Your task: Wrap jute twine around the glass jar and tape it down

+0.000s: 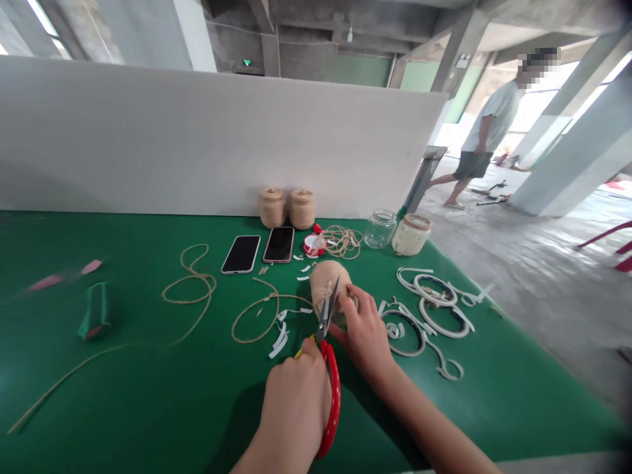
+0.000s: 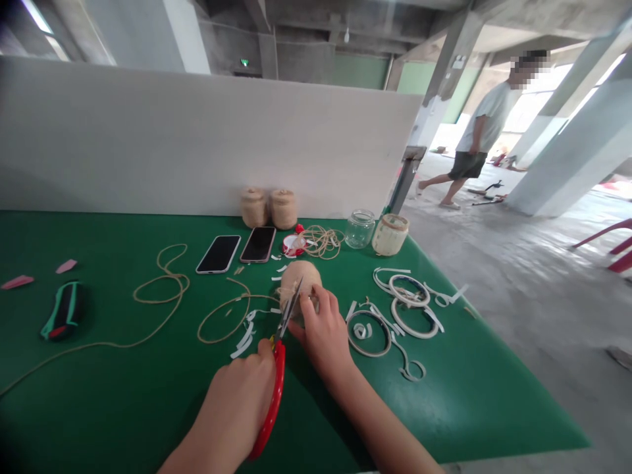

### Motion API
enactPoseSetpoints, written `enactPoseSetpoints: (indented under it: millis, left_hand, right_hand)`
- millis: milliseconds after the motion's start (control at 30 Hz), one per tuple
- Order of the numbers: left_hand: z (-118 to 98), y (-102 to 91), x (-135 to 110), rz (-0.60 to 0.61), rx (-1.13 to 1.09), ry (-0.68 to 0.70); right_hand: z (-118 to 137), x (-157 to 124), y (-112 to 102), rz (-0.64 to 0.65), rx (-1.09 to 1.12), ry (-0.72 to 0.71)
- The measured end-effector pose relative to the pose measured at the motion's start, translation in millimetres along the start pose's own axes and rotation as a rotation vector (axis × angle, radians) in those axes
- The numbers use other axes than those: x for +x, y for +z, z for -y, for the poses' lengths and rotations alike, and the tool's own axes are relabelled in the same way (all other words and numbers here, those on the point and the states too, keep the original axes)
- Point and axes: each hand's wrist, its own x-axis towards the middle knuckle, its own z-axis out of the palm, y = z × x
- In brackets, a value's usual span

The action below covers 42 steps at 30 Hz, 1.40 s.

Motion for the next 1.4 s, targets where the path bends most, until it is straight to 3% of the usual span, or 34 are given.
enactPoseSetpoints:
  millis: [500,1033,1200,1400]
  left_hand:
    - [3.0,2.6,-1.7,-0.043,0.053,-0.002]
    - [7.1,-8.4,-1.0,0.059,0.028,-0.03]
    - [23.7,-22.6,-0.9,0.066,0.019,-0.085]
    - [65.7,-36.4,8.1,0.052,0.011,-0.196]
  right_hand:
    - [-0.1,0.7,-0.2,-0.021,-0.001,0.011]
    - [-0.7,0.1,1.6,-0.033,-0.017,0.001]
    - [-0.3,-0.2,0.9,-0.038,-0.014,0.014]
    - [0.7,0.8,-1.1,-0.052,-0.011,0.001]
